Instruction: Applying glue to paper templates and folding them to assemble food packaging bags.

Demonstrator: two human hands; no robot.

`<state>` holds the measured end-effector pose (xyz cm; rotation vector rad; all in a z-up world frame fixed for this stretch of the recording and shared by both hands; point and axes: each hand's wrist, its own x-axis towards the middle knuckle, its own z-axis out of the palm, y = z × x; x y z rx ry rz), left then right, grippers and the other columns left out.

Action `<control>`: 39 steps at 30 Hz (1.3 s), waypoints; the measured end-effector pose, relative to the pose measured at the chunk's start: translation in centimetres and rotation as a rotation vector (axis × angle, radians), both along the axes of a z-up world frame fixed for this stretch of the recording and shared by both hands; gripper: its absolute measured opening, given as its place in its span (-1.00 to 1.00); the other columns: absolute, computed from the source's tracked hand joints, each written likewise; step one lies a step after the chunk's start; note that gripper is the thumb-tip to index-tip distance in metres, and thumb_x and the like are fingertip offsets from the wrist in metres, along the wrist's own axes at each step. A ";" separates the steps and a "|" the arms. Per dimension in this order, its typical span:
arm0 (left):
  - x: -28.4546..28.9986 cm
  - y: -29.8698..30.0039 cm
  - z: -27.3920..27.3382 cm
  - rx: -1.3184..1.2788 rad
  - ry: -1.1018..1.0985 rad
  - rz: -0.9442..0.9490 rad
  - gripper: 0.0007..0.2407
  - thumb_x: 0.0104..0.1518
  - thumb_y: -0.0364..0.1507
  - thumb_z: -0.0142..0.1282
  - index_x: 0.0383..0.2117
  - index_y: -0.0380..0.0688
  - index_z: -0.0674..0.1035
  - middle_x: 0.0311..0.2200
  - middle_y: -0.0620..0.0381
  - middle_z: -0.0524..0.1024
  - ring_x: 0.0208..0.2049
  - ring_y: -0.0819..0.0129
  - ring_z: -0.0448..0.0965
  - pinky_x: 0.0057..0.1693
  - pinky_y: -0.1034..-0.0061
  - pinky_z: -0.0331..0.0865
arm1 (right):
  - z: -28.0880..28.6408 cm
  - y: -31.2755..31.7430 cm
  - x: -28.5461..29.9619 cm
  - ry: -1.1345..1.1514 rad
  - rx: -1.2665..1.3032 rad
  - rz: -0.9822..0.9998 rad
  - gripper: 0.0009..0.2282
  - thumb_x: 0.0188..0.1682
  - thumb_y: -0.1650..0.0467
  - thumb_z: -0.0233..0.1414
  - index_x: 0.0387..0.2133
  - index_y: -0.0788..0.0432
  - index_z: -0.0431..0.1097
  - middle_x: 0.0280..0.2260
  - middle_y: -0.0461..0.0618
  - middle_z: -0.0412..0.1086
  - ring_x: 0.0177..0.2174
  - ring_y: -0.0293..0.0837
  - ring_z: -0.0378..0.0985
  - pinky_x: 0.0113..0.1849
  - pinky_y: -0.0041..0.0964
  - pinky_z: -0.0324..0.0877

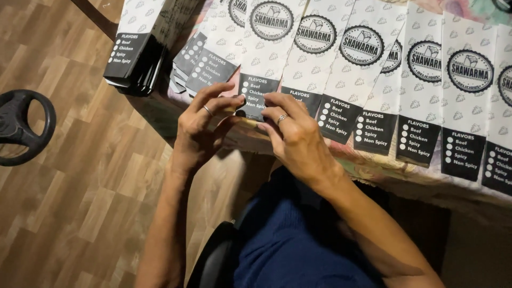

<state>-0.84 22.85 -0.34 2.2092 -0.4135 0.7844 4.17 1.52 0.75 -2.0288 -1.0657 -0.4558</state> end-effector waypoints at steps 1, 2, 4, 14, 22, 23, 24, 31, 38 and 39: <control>0.1 -0.1 0.4 -0.001 0.000 0.001 -0.75 0.12 -0.56 0.34 -0.07 -0.12 0.65 0.06 -0.08 0.52 0.08 -0.06 0.58 0.23 0.05 0.42 | -0.1 0.0 0.1 0.000 -0.001 0.001 -0.88 -0.01 0.49 0.23 -0.25 0.29 0.50 -0.03 0.10 0.43 -0.04 0.15 0.56 -0.03 -0.12 0.49; 0.1 -0.1 0.9 -0.025 -0.011 -0.036 -0.84 0.15 -0.58 0.30 -0.17 -0.18 0.65 0.04 -0.11 0.52 0.06 -0.06 0.60 0.18 0.10 0.47 | -0.1 0.0 0.1 -0.002 -0.003 -0.001 -0.91 0.00 0.49 0.23 -0.28 0.27 0.51 -0.04 0.08 0.43 -0.04 0.14 0.55 -0.04 -0.13 0.51; 0.1 -0.1 1.1 -0.050 -0.021 -0.071 -0.93 0.18 -0.60 0.27 -0.26 -0.25 0.66 0.02 -0.14 0.53 0.03 -0.06 0.63 0.13 0.16 0.52 | -0.2 0.1 0.2 -0.003 -0.005 -0.002 -0.93 0.00 0.49 0.22 -0.32 0.26 0.51 -0.06 0.06 0.43 -0.04 0.13 0.55 -0.05 -0.14 0.52; 0.9 -0.4 2.0 -0.037 0.019 -0.022 -0.91 0.23 -0.52 0.25 -0.40 -0.29 0.63 -0.15 -0.05 0.56 -0.03 -0.03 0.63 0.08 0.19 0.53 | 0.4 1.0 1.0 0.101 0.044 -0.025 -0.93 -0.03 0.56 0.18 -0.48 0.31 0.46 -0.17 0.07 0.45 -0.12 0.18 0.56 -0.14 -0.11 0.52; 1.9 -0.9 0.5 -0.075 0.013 0.045 -0.86 0.10 -0.54 0.32 -0.43 -0.30 0.53 -0.34 -0.04 0.54 -0.18 -0.05 0.62 -0.08 0.24 0.50 | 0.2 1.3 2.8 0.238 0.136 -0.011 -0.87 -0.24 0.64 0.24 -0.59 0.31 0.42 -0.30 0.09 0.43 -0.33 0.09 0.64 -0.33 -0.21 0.55; 2.0 -1.4 0.6 -0.089 0.005 0.077 -0.84 0.03 -0.57 0.32 -0.39 -0.29 0.51 -0.35 -0.07 0.51 -0.22 -0.08 0.62 -0.12 0.24 0.51 | 0.5 1.3 3.0 0.262 0.127 -0.012 -0.86 -0.28 0.61 0.27 -0.53 0.28 0.45 -0.30 0.06 0.43 -0.36 0.08 0.63 -0.35 -0.19 0.53; 2.1 -1.9 0.6 -0.104 -0.002 0.108 -0.79 -0.03 -0.61 0.32 -0.34 -0.29 0.49 -0.36 -0.10 0.49 -0.27 -0.11 0.62 -0.15 0.23 0.52 | 0.8 1.3 3.2 0.288 0.116 -0.013 -0.83 -0.31 0.58 0.30 -0.47 0.24 0.49 -0.31 0.03 0.43 -0.39 0.07 0.63 -0.36 -0.18 0.52; 1.4 -3.7 -0.3 -0.275 -0.036 0.188 -0.78 0.03 -0.77 0.06 -0.20 -0.38 0.43 -0.28 -0.10 0.39 -0.27 -0.01 0.72 -0.12 0.36 0.61 | 1.9 1.5 2.7 0.399 0.029 -0.010 -0.80 -0.23 0.59 0.35 -0.35 0.31 0.55 -0.27 0.14 0.40 -0.30 0.15 0.62 -0.25 -0.14 0.57; 0.8 -5.3 0.4 -0.217 -0.071 0.273 -0.76 0.13 -0.73 0.10 -0.08 -0.40 0.43 -0.19 -0.10 0.37 -0.22 0.02 0.69 -0.04 0.32 0.61 | 1.0 0.7 3.3 0.416 -0.003 0.025 -0.75 -0.23 0.56 0.33 -0.27 0.18 0.55 -0.22 0.05 0.44 -0.20 0.20 0.61 -0.13 -0.02 0.51; 0.7 -5.8 0.9 -0.207 -0.086 0.272 -0.71 0.15 -0.63 0.26 -0.06 -0.41 0.42 -0.14 -0.14 0.35 -0.21 0.02 0.67 -0.01 0.35 0.62 | 0.7 0.6 3.5 0.399 0.002 0.028 -0.75 -0.24 0.55 0.34 -0.28 0.19 0.55 -0.23 0.07 0.44 -0.21 0.23 0.61 -0.14 0.01 0.52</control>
